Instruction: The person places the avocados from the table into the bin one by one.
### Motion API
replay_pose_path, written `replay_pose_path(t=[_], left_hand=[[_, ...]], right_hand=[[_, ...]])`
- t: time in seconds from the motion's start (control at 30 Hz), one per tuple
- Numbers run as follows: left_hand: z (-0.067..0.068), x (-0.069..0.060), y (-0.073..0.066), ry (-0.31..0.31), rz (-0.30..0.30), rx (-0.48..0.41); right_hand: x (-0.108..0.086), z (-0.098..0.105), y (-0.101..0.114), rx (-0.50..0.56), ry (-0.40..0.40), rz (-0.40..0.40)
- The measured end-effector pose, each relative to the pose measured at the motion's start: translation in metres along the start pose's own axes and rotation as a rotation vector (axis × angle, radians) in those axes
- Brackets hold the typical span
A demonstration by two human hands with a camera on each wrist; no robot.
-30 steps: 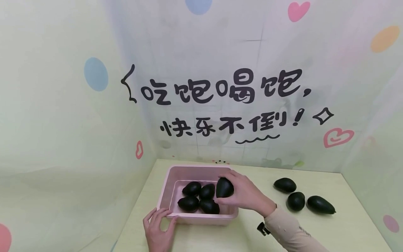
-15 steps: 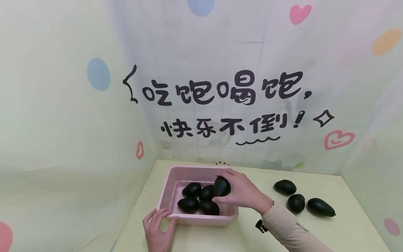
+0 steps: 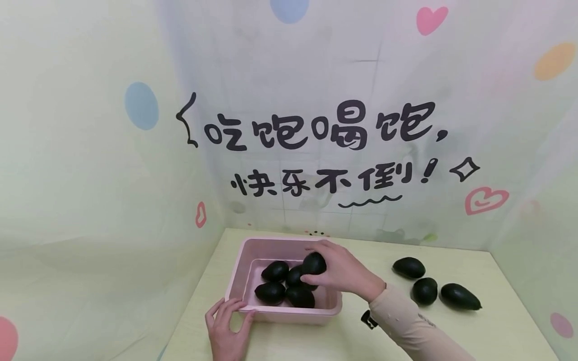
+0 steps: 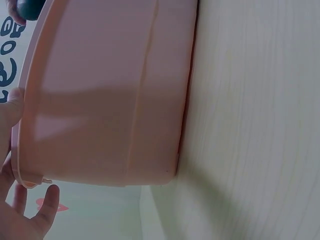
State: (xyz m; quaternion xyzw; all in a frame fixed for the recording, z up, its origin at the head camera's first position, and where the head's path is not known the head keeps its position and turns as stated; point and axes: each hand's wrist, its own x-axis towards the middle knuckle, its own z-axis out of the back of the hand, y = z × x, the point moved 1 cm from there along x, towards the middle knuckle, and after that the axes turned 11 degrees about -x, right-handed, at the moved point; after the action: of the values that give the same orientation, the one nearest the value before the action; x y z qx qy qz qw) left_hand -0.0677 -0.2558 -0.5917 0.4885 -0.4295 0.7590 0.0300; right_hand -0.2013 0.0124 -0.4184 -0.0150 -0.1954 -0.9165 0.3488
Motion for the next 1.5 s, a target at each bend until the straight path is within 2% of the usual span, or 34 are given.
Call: replay_pose_path(t=[0.17,0.47,0.8,1.23,1.5], left_hand=[[-0.001,0.000,-0.002,0.008,0.012,-0.001],[-0.001,-0.003,-0.001,0.023,0.037,0.005],[-0.002,-0.002,0.001,0.007,0.014,-0.008],[0.000,-0.003,0.002,0.008,0.033,-0.001],[0.000,-0.002,0.001,0.009,0.040,-0.003]], right_hand=[[0.003,0.001,0.002,-0.002,-0.045,0.013],[-0.001,-0.003,-0.002,-0.006,-0.030,0.005],[0.000,0.000,-0.003,0.016,-0.044,-0.006],[-0.003,-0.002,-0.019,0.092,-0.117,-0.091],[-0.006,-0.007,-0.026,0.107,-0.132,-0.106]])
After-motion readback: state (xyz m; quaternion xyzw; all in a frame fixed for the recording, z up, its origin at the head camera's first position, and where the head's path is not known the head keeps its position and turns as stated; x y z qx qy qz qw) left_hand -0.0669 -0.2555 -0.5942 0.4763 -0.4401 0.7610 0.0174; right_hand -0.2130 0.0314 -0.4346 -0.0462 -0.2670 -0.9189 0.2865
